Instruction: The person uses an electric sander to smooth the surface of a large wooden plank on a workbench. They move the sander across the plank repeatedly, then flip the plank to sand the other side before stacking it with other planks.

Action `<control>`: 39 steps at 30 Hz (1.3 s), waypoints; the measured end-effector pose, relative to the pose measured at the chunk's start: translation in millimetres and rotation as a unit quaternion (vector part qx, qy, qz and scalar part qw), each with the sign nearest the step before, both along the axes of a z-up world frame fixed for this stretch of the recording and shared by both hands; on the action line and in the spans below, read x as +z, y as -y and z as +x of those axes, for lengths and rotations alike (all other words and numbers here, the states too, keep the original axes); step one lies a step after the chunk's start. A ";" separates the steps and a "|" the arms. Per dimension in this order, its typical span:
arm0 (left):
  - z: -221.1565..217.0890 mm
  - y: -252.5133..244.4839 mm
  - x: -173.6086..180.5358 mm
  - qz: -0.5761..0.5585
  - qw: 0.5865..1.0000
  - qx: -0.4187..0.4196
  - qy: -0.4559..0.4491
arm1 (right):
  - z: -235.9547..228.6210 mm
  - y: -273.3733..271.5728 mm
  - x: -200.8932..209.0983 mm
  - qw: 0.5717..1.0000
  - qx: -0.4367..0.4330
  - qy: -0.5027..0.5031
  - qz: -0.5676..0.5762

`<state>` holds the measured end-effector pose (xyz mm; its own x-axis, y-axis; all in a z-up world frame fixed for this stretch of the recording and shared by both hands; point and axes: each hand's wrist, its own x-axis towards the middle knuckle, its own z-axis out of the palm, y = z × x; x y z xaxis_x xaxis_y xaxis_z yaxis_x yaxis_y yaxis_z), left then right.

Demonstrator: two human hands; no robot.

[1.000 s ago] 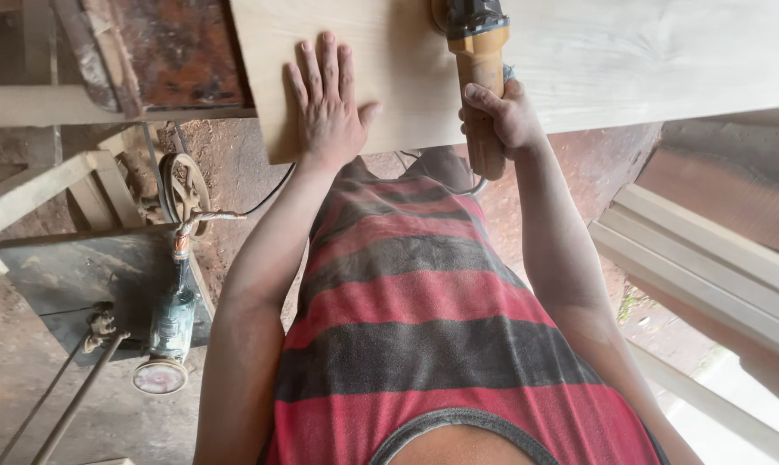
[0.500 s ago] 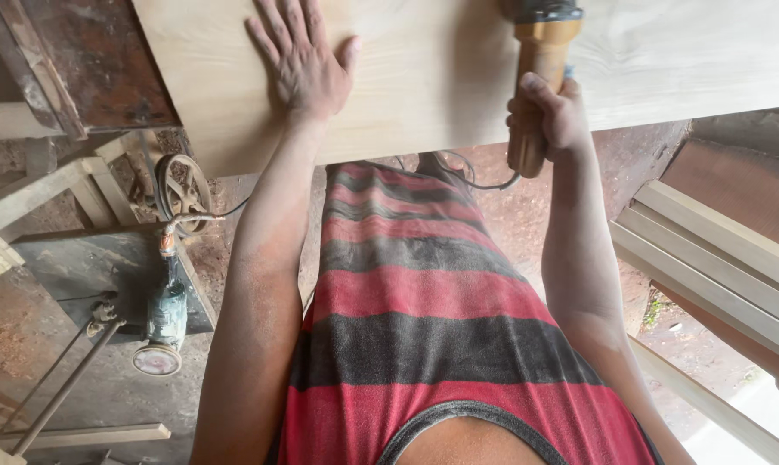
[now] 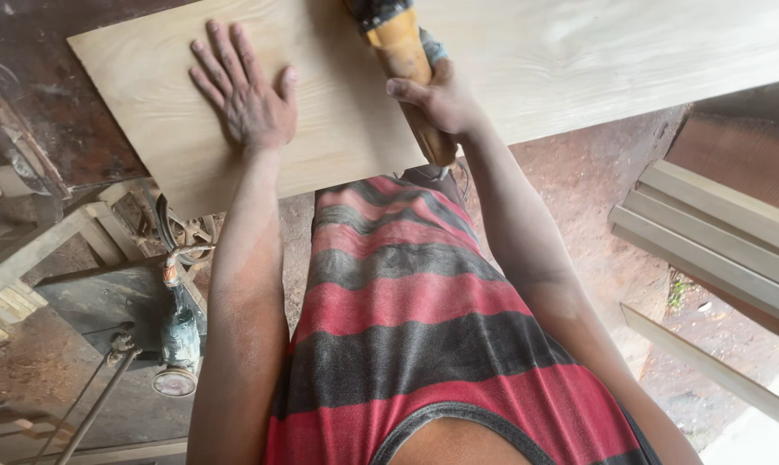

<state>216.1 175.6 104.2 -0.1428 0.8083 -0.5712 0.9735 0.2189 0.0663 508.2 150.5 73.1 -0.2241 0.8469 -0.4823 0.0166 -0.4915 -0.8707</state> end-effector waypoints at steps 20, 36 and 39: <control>3.0 3.0 -9.1 0.028 0.999 0.004 -0.028 | 272.3 -27.6 17.4 0.967 -0.200 0.106 -0.115; 4.3 4.8 -11.2 0.044 0.998 0.007 -0.040 | 137.4 16.9 12.5 0.991 -0.066 0.003 -0.120; 3.0 5.7 -13.3 0.046 0.998 0.005 -0.043 | 112.1 14.1 14.8 0.994 -0.015 0.041 0.097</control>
<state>219.1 169.8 90.9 -0.1972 0.8554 -0.4789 0.9742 0.2258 0.0022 620.3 136.4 87.9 -0.1637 0.9315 -0.3249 0.0800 -0.3157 -0.9455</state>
